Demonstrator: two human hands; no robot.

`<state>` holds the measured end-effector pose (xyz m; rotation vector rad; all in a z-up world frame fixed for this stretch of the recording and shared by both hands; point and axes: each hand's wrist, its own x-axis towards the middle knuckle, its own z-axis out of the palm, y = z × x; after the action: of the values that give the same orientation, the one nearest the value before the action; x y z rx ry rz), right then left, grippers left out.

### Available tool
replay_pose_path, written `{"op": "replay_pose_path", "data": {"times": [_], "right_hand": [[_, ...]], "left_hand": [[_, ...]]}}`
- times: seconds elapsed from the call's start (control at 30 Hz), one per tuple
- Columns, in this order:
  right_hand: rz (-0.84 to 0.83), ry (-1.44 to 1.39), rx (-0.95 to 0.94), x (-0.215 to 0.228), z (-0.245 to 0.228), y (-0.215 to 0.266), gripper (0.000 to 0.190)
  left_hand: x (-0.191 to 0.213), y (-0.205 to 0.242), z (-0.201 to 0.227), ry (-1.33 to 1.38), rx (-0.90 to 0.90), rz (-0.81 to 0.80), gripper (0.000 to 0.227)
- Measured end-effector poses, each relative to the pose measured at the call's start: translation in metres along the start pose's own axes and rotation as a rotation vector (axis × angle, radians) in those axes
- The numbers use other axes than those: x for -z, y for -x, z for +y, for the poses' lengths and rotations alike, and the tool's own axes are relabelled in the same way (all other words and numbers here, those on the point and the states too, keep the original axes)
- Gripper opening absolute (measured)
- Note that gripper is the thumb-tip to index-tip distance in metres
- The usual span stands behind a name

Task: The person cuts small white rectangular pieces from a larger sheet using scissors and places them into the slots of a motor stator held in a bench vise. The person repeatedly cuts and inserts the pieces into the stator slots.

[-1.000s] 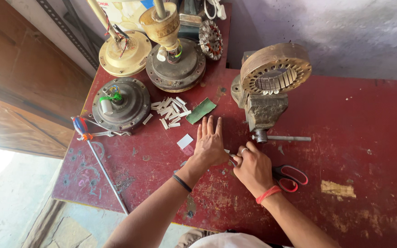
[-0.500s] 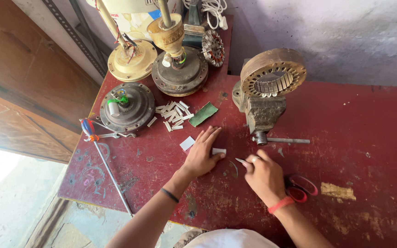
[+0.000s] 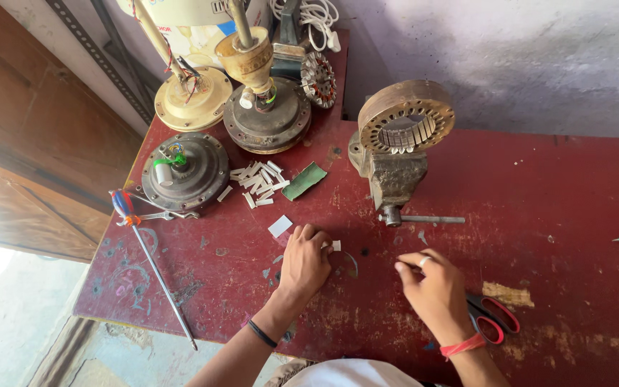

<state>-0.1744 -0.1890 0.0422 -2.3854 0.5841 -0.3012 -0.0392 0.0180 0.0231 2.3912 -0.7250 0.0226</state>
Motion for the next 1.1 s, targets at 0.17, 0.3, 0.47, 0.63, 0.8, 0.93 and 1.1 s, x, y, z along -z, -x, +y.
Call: {"op": "replay_pose_path", "data": {"times": [0.17,0.3,0.47,0.63,0.8,0.93,1.1], "right_hand": [[-0.136,-0.055,0.131,-0.023,-0.033,-0.014,0.022],[-0.269,-0.002,0.106,-0.045,-0.064,-0.024,0.039],[-0.278,0.1,0.163,-0.063,-0.075,-0.033,0.036],[-0.246,0.125,0.192,-0.073,-0.057,-0.034,0.026],[-0.233,0.007,0.094,-0.07,-0.047,-0.033,0.022],[-0.297,-0.252,0.006,-0.043,-0.05,-0.038,0.02],[-0.14,-0.275,0.163,-0.002,-0.065,-0.045,0.021]], "left_hand": [[-0.002,-0.008,0.002,-0.019,0.039,-0.091,0.033],[0.0,-0.014,0.008,0.269,0.274,-0.136,0.035],[0.007,-0.022,0.012,0.452,0.446,-0.152,0.027],[0.007,-0.034,0.007,0.734,0.601,-0.248,0.037],[0.012,-0.034,0.007,0.74,0.424,-0.317,0.037],[0.023,-0.035,0.016,0.648,0.193,-0.221,0.025],[0.036,-0.043,0.035,0.746,0.285,-0.274,0.02]]}}
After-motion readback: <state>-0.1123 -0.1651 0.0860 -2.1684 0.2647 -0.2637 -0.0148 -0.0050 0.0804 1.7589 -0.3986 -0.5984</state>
